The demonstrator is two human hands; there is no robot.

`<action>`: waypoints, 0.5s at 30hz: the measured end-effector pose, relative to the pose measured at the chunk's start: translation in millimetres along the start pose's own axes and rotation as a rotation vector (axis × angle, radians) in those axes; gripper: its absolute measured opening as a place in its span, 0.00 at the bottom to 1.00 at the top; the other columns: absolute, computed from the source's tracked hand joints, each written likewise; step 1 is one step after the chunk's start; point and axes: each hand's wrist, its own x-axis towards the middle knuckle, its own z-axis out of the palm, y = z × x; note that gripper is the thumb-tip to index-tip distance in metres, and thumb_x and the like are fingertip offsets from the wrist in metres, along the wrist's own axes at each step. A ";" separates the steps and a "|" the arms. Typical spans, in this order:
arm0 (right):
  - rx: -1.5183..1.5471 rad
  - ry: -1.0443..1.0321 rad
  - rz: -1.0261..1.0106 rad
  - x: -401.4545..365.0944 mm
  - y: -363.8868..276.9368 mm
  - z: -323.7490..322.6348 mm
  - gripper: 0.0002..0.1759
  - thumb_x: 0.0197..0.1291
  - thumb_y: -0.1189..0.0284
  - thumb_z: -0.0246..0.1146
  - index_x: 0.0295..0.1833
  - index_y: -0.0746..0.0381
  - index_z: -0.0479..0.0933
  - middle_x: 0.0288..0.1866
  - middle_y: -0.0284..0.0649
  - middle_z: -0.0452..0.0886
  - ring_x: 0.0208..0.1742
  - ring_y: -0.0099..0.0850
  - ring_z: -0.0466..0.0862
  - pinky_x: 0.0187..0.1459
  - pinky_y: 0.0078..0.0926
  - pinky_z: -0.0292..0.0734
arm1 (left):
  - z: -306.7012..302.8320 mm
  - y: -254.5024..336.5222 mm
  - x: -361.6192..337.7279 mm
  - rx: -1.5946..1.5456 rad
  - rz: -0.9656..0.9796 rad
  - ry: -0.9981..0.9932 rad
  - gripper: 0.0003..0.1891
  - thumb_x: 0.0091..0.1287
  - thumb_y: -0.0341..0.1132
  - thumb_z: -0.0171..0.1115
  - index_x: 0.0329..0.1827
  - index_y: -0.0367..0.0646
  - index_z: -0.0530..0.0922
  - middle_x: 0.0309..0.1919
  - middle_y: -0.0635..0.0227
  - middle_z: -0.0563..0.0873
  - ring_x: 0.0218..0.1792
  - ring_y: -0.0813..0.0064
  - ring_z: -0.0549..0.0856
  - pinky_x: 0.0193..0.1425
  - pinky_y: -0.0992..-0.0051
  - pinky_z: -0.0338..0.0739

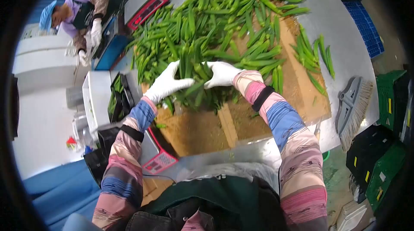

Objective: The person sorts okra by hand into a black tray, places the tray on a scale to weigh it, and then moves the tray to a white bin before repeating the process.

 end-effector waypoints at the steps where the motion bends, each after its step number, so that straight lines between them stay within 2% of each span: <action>1: -0.218 0.078 -0.019 -5.6 -4.5 25.5 0.44 0.52 0.63 0.76 0.75 0.58 0.69 0.68 0.52 0.79 0.65 0.45 0.82 0.67 0.37 0.74 | 7.2 -6.8 -30.8 0.123 -0.031 0.055 0.50 0.57 0.54 0.78 0.78 0.34 0.66 0.70 0.50 0.76 0.70 0.60 0.76 0.76 0.66 0.68; 2: -0.331 0.055 -0.050 -11.3 -7.3 44.0 0.43 0.51 0.62 0.76 0.74 0.55 0.70 0.71 0.50 0.76 0.65 0.48 0.81 0.66 0.41 0.75 | 20.4 -31.6 -50.0 0.026 -0.043 0.086 0.51 0.56 0.55 0.78 0.80 0.41 0.65 0.71 0.48 0.74 0.73 0.55 0.72 0.78 0.62 0.66; 3: -0.445 0.034 -0.083 -18.3 -18.0 57.1 0.43 0.50 0.61 0.75 0.74 0.52 0.71 0.74 0.48 0.73 0.66 0.50 0.79 0.66 0.45 0.76 | 31.3 -45.4 -69.9 0.118 0.087 0.125 0.50 0.55 0.55 0.78 0.81 0.50 0.66 0.71 0.47 0.73 0.75 0.51 0.69 0.79 0.58 0.63; 5: -0.635 -0.064 -0.113 -33.1 -26.4 81.1 0.44 0.48 0.65 0.75 0.75 0.47 0.70 0.73 0.48 0.72 0.67 0.50 0.78 0.66 0.46 0.75 | 48.0 -37.0 -119.9 0.370 0.147 0.244 0.45 0.57 0.49 0.77 0.79 0.49 0.69 0.71 0.51 0.74 0.74 0.52 0.71 0.79 0.59 0.64; 6: -0.765 -0.030 -0.168 -43.0 -19.9 97.1 0.42 0.47 0.65 0.75 0.72 0.48 0.72 0.74 0.47 0.72 0.68 0.49 0.76 0.68 0.48 0.73 | 61.1 -43.0 -138.0 0.342 0.149 0.248 0.45 0.56 0.50 0.77 0.79 0.53 0.70 0.73 0.48 0.72 0.75 0.48 0.68 0.80 0.57 0.63; 7: -0.893 0.005 -0.224 -56.5 -17.2 111.5 0.40 0.47 0.66 0.75 0.70 0.49 0.75 0.74 0.47 0.71 0.70 0.48 0.75 0.70 0.49 0.70 | 75.2 -44.3 -154.9 0.376 0.132 0.236 0.45 0.53 0.50 0.78 0.76 0.52 0.73 0.74 0.46 0.70 0.76 0.46 0.67 0.80 0.54 0.62; 8: -0.983 -0.030 -0.210 -72.1 -14.2 122.6 0.37 0.45 0.66 0.76 0.66 0.50 0.78 0.77 0.46 0.69 0.75 0.46 0.70 0.75 0.52 0.64 | 90.5 -52.3 -167.7 0.425 0.191 0.243 0.44 0.51 0.50 0.78 0.76 0.54 0.74 0.74 0.44 0.70 0.76 0.44 0.66 0.80 0.52 0.61; 9: -1.086 -0.111 -0.176 -90.9 -21.3 128.2 0.31 0.50 0.68 0.72 0.64 0.52 0.79 0.79 0.45 0.67 0.79 0.46 0.66 0.78 0.53 0.59 | 105.4 -59.5 -178.9 0.476 0.254 0.251 0.44 0.50 0.49 0.78 0.75 0.55 0.74 0.74 0.43 0.69 0.76 0.41 0.66 0.80 0.49 0.61; 10: -1.118 -0.087 -0.179 -105.8 -14.5 138.3 0.29 0.53 0.70 0.68 0.64 0.52 0.79 0.80 0.43 0.66 0.80 0.46 0.64 0.80 0.53 0.57 | 118.2 -53.7 -195.1 0.512 0.220 0.278 0.44 0.49 0.50 0.79 0.74 0.58 0.75 0.75 0.41 0.67 0.75 0.36 0.65 0.78 0.42 0.59; 11: -1.150 -0.064 -0.182 -119.7 -4.5 147.9 0.27 0.57 0.72 0.65 0.64 0.51 0.79 0.81 0.42 0.65 0.81 0.46 0.63 0.81 0.53 0.55 | 130.0 -56.8 -206.2 0.525 0.193 0.215 0.45 0.50 0.51 0.80 0.75 0.61 0.73 0.77 0.41 0.63 0.75 0.34 0.63 0.77 0.39 0.59; 13: -1.160 0.014 -0.173 -147.5 6.1 160.6 0.25 0.60 0.75 0.59 0.65 0.51 0.79 0.81 0.39 0.65 0.82 0.46 0.62 0.81 0.53 0.53 | 157.0 -60.4 -227.8 0.515 0.206 0.220 0.45 0.51 0.51 0.80 0.76 0.62 0.71 0.78 0.40 0.59 0.76 0.35 0.62 0.76 0.39 0.59; 15: -1.247 0.001 -0.084 -172.3 9.9 166.7 0.25 0.60 0.74 0.60 0.65 0.52 0.78 0.82 0.38 0.64 0.82 0.46 0.61 0.82 0.51 0.53 | 171.9 -63.8 -245.9 0.462 0.183 0.233 0.44 0.52 0.50 0.79 0.76 0.62 0.71 0.78 0.39 0.59 0.77 0.35 0.61 0.77 0.40 0.59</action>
